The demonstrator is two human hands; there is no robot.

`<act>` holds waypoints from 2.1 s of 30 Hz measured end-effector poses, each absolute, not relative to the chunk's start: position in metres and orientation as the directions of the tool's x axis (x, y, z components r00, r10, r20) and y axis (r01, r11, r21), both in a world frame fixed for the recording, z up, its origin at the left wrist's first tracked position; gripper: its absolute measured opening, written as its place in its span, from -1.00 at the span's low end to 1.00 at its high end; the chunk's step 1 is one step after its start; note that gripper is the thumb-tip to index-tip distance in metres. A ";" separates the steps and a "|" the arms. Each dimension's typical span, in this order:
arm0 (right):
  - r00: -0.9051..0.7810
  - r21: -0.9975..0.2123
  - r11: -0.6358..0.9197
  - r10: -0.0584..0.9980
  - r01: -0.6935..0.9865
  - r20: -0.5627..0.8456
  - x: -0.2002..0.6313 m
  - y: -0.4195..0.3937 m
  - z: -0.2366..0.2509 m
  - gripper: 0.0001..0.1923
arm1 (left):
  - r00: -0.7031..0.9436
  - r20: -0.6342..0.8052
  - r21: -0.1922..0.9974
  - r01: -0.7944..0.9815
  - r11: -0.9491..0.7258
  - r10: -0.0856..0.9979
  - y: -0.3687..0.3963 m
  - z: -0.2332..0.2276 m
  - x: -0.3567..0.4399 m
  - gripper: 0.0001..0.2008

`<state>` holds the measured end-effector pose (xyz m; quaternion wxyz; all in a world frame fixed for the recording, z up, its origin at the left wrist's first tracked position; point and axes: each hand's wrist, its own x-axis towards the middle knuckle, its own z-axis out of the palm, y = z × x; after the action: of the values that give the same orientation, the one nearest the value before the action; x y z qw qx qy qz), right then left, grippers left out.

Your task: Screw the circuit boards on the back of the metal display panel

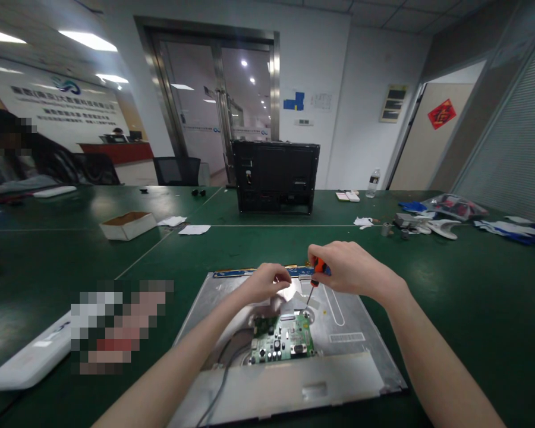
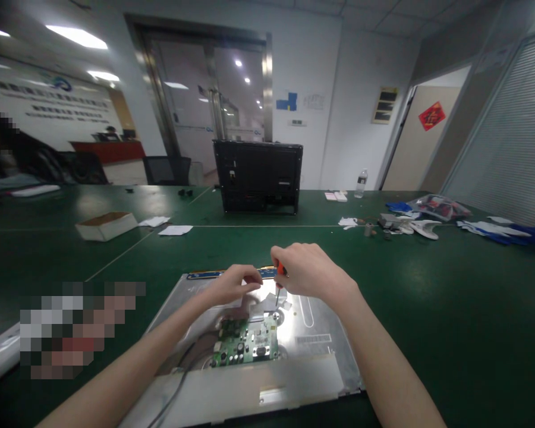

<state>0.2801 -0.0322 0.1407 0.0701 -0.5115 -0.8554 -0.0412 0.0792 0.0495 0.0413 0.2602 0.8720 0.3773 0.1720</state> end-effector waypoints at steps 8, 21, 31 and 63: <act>-0.443 -0.014 0.450 0.885 0.893 0.142 0.280 -0.034 0.144 -0.87 | 0.602 -0.164 0.344 0.777 -0.527 0.781 0.064 0.056 0.042 -0.93; -0.429 -0.033 0.442 0.885 0.897 0.180 0.285 -0.035 0.147 -0.88 | 0.651 -0.113 0.338 0.736 -0.586 0.751 0.050 0.060 0.057 -0.87; -0.375 -0.062 0.396 0.900 0.916 0.221 0.297 -0.066 0.161 -0.87 | 0.849 0.020 0.444 0.466 -0.765 0.529 -0.036 0.047 0.106 -0.89; 0.138 -0.581 0.312 0.787 0.752 0.601 0.293 -0.105 0.059 -0.74 | 0.862 0.342 -0.219 0.461 -0.860 0.375 -0.098 -0.027 0.100 -0.77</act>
<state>0.2929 -0.1049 0.0585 0.4746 -0.5862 -0.6563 0.0187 0.0997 -0.0982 -0.0266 -0.1484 0.9534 0.2191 0.1452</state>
